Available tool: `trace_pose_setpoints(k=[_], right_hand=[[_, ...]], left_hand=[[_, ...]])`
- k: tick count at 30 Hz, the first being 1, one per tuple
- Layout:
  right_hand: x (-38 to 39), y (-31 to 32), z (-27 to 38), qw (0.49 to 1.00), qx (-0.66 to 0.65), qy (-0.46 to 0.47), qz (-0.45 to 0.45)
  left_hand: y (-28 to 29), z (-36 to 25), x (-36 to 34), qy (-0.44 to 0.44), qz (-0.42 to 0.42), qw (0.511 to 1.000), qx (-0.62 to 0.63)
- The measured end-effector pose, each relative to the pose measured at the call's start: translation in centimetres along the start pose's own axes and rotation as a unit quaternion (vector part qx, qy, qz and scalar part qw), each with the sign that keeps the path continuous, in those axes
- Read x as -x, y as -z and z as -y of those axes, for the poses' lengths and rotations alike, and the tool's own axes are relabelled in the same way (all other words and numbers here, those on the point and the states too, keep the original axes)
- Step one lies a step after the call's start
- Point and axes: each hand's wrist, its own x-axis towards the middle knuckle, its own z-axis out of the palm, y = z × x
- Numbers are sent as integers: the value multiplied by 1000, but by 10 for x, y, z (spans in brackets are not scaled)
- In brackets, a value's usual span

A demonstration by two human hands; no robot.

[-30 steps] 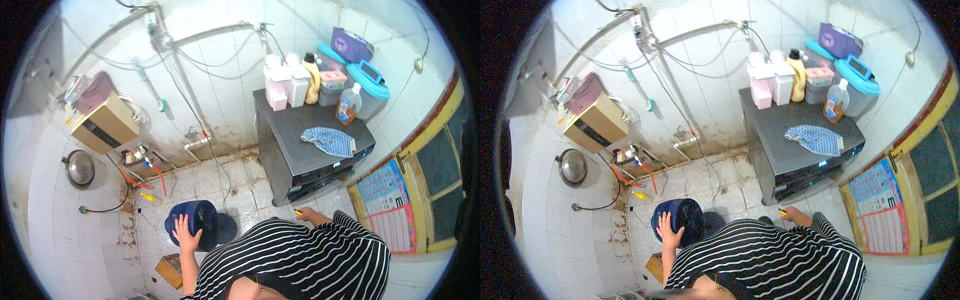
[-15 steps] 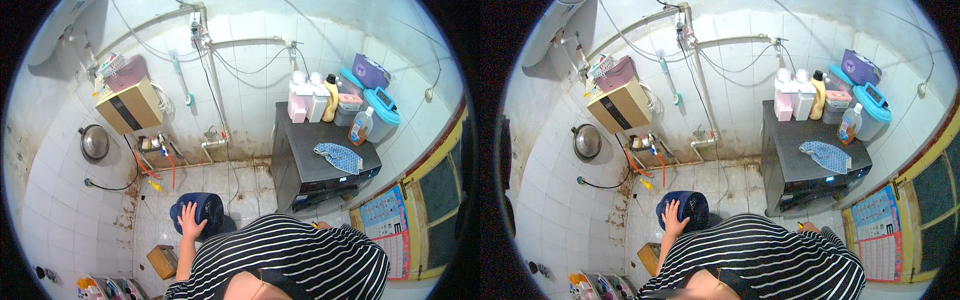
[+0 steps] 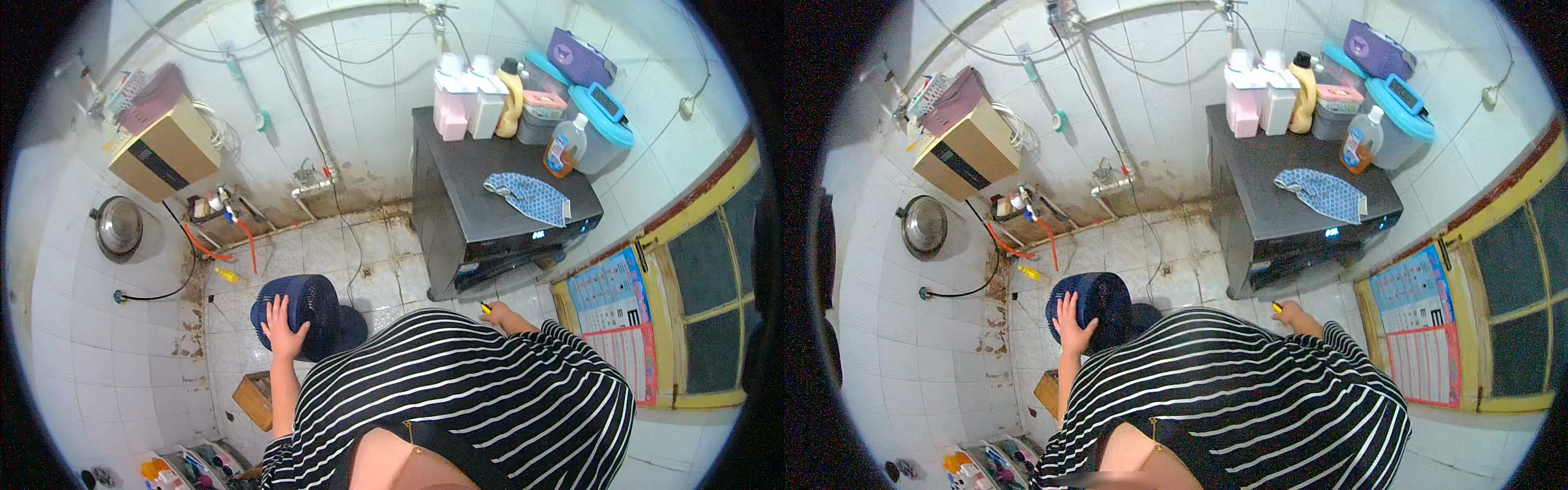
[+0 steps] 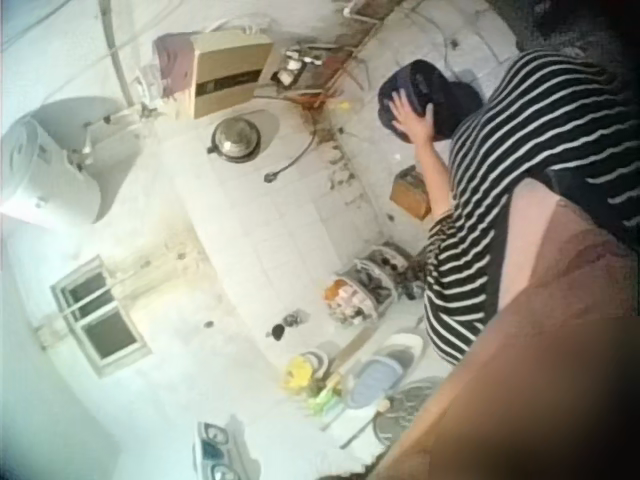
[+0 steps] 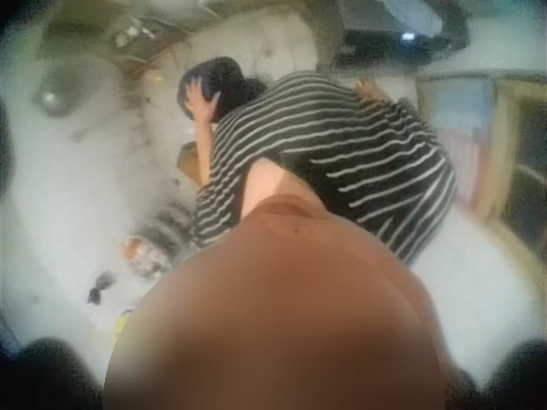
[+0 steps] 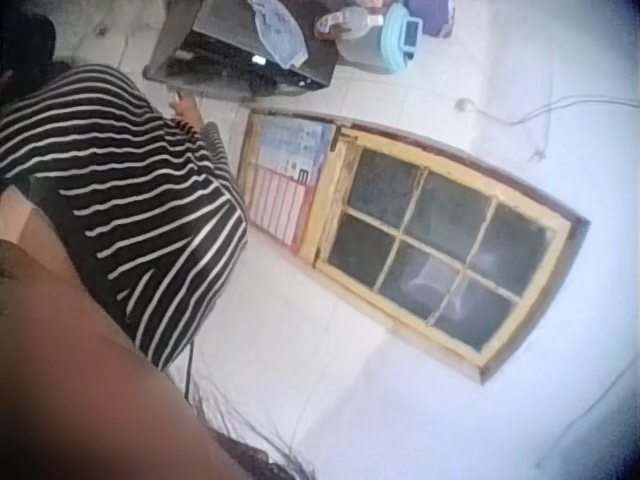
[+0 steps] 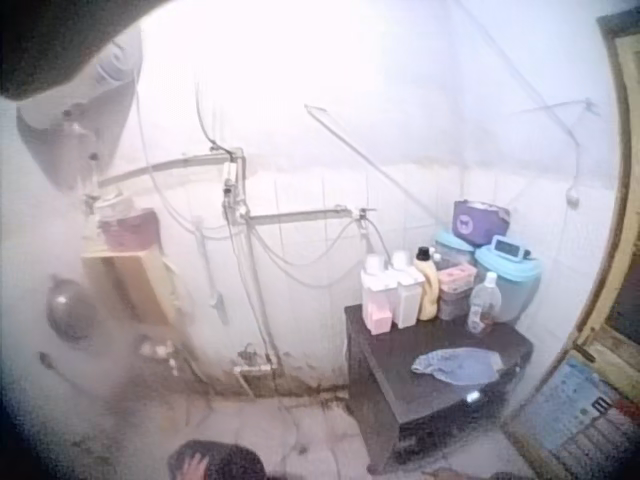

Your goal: The person uses a yellow utility knife to scrape and pry at the yellow frame of a window, removing small pieces of material. They briefly move a blue fan and a purple water jug to access different areas of the frame before continuing the scraping task.

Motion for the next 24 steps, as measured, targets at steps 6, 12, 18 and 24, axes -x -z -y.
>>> trace_pose_setpoints(k=[6, 12, 18, 24], right_hand=[[19, -5, -31, 992, -49, -95, 61], [28, -5, -46, 998, -29, -46, -9], [10, -22, -77, 944, -319, -78, 39], [10, -5, -46, 942, -312, -100, 73]], left_hand=[[-6, 3, -8, -12, -6, 1000, -2], [-6, 5, -7, -17, -12, 1000, -11], [-8, -1, -6, 1, -10, 1000, -9], [-4, 0, -7, 2, -12, 1000, -20]])
